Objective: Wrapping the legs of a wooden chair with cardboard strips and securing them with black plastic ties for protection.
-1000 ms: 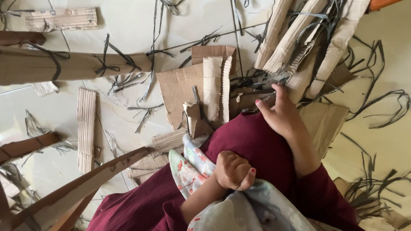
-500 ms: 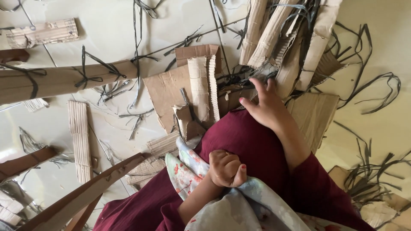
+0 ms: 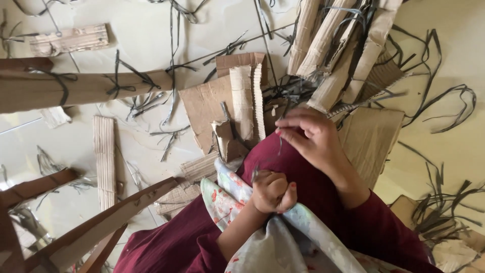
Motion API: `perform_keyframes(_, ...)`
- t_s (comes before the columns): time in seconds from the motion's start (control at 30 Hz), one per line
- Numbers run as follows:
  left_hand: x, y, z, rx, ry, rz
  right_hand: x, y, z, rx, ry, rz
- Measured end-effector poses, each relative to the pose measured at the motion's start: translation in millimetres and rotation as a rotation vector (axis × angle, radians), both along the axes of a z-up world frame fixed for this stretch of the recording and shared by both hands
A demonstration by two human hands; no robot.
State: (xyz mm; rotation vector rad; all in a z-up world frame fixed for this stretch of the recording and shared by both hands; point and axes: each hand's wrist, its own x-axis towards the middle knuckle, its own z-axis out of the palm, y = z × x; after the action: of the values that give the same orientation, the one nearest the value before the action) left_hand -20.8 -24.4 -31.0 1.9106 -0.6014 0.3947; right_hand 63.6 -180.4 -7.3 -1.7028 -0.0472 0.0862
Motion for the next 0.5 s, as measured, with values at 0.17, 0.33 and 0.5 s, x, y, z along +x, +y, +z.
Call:
perform_keyframes(0.17,-7,12,25,-0.156,0.108,-0.040,-51,33,38,-0.069,-0.208,0.017)
perform_keyframes(0.33,-45,53,54,-0.226,0.247,-0.045,-103,65,64,-0.143,-0.295,0.030)
perform_keyframes(0.5,-106,139,84,-0.211,0.668,-0.046,-136,110,106,-0.202,-0.541,0.063)
